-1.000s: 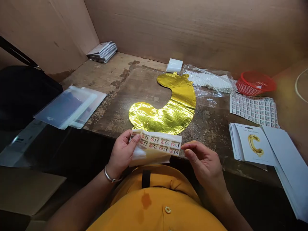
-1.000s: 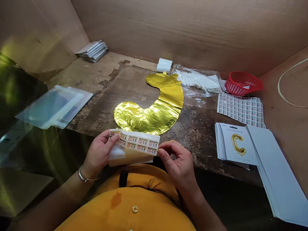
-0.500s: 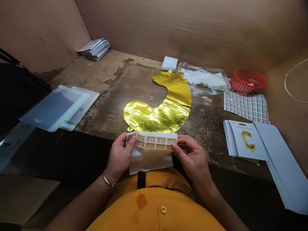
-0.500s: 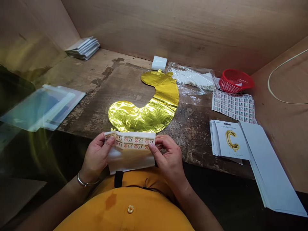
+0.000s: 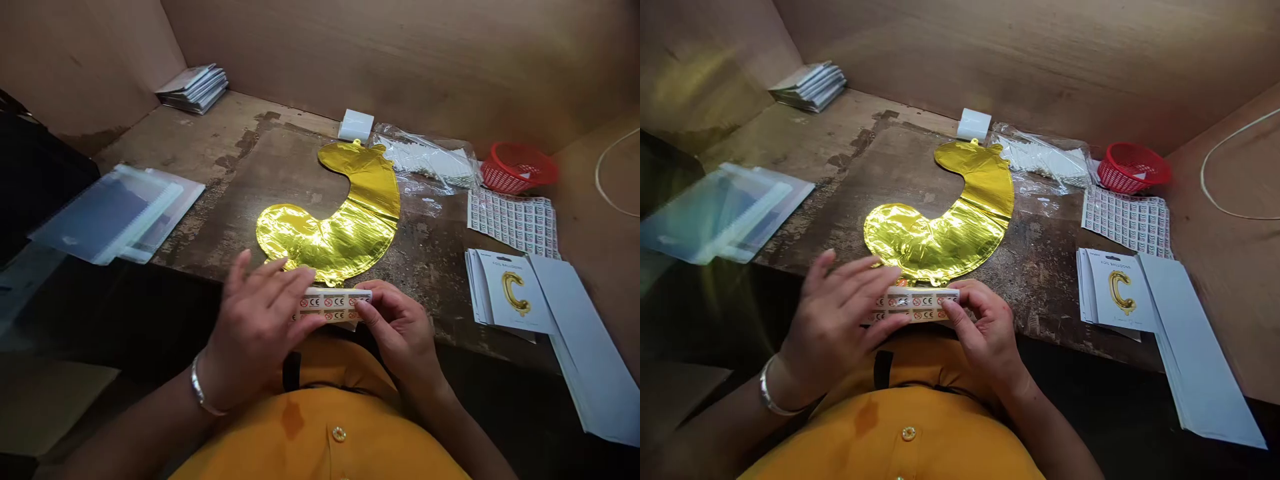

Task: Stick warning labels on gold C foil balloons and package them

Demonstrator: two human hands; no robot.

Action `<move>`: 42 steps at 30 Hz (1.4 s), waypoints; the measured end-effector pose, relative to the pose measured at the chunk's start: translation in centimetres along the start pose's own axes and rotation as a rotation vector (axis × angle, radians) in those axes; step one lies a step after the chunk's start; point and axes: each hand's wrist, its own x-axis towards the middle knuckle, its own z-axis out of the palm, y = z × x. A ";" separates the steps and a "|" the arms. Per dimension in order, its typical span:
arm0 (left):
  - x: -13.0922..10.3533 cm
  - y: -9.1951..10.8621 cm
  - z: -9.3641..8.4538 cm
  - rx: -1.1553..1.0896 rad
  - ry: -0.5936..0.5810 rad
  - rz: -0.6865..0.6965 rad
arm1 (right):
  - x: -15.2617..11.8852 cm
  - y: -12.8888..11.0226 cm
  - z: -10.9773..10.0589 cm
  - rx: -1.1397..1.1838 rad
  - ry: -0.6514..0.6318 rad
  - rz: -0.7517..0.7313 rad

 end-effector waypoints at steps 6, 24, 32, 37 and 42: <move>2.0 0.5 0.3 -0.347 -0.377 -0.052 | -0.1 -0.2 0.0 0.083 -0.053 0.070; -0.3 -3.0 -0.2 -0.825 -0.477 -0.746 | 0.9 1.1 -1.3 0.184 -0.129 0.401; -1.2 -3.3 0.9 -0.960 -0.287 -0.875 | 0.3 1.4 -0.8 0.190 -0.068 0.372; -2.3 -3.8 1.1 -0.900 -0.228 -0.881 | 0.4 1.6 -0.6 0.214 -0.068 0.378; -2.6 -3.8 1.2 -0.899 -0.210 -0.854 | 0.3 1.5 -0.5 0.214 -0.073 0.361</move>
